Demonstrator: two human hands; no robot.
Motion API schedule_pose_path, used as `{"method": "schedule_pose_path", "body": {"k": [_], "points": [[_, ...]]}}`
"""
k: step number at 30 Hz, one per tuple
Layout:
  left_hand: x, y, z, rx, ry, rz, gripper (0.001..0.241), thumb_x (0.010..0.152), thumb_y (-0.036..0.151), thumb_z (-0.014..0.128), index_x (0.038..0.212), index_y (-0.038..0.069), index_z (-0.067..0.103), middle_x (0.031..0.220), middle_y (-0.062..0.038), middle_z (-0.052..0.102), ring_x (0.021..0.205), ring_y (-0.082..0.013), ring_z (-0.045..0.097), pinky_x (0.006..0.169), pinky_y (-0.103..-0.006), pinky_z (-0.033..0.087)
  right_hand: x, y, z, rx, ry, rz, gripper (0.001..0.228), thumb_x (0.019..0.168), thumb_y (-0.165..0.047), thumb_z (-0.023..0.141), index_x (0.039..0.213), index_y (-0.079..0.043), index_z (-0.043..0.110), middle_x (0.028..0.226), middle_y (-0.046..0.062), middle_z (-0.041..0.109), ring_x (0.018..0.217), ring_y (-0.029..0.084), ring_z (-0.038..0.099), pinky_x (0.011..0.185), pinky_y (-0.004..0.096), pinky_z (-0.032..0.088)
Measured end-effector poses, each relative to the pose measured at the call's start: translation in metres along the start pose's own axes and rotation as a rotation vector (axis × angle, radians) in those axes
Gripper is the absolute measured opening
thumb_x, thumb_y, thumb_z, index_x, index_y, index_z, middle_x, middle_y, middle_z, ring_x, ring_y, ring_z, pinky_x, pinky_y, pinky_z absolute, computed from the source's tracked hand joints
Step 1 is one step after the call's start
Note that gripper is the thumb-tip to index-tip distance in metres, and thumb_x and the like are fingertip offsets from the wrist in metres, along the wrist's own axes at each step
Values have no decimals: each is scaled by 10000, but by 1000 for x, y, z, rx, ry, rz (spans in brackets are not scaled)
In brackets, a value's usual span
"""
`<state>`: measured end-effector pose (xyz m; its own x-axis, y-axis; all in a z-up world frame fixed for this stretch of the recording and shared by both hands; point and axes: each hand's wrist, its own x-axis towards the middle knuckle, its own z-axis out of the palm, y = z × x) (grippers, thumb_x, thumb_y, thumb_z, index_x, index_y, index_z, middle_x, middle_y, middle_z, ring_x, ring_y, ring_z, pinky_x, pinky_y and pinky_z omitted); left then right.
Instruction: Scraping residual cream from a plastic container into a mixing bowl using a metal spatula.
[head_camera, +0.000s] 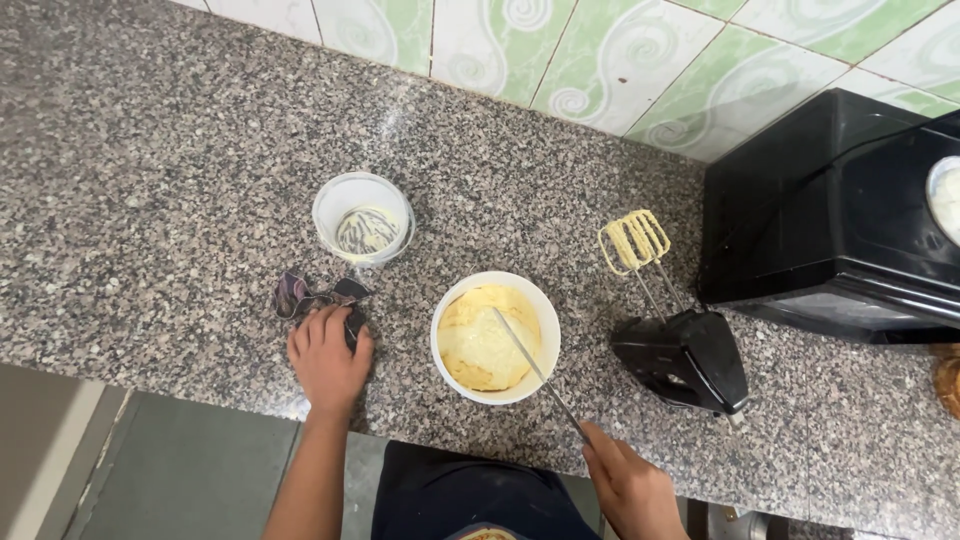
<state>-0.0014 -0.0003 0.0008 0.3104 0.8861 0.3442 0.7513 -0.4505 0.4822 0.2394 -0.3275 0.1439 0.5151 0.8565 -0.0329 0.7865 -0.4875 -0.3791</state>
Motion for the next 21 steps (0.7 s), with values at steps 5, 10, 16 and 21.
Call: {"method": "schedule_pose_path", "body": {"k": [5, 10, 16, 21], "points": [[0, -1, 0, 5, -11, 3, 431, 918, 381, 643, 1261, 122, 635, 1357, -75, 618, 1360, -313, 488, 1182, -555, 286, 0, 1, 2, 3, -47, 63, 444, 878, -260, 695, 1320, -238, 660, 925, 92, 779, 714, 308, 764, 593, 407, 613], [0, -1, 1, -7, -11, -1, 433, 923, 384, 637, 1267, 121, 632, 1363, -70, 616, 1367, -309, 485, 1189, -548, 283, 1, 2, 6, 171, -82, 162, 433, 892, -235, 698, 1322, -205, 662, 909, 108, 784, 753, 257, 782, 635, 374, 604], [-1, -4, 4, 1, -18, -5, 432, 922, 384, 631, 1263, 119, 631, 1359, -76, 615, 1368, -315, 479, 1192, -548, 275, 4, 14, 18, 595, -324, 640, 450, 932, -183, 659, 1381, -190, 643, 789, 83, 746, 619, 159, 666, 584, 323, 556], [-1, -4, 1, -11, -30, 0, 437, 932, 393, 621, 1275, 122, 624, 1366, -75, 608, 1378, -315, 472, 1197, -550, 271, -4, 19, 25, 647, -267, 558, 472, 911, -169, 690, 1382, -171, 656, 816, 94, 744, 635, 141, 666, 588, 307, 557]]}}
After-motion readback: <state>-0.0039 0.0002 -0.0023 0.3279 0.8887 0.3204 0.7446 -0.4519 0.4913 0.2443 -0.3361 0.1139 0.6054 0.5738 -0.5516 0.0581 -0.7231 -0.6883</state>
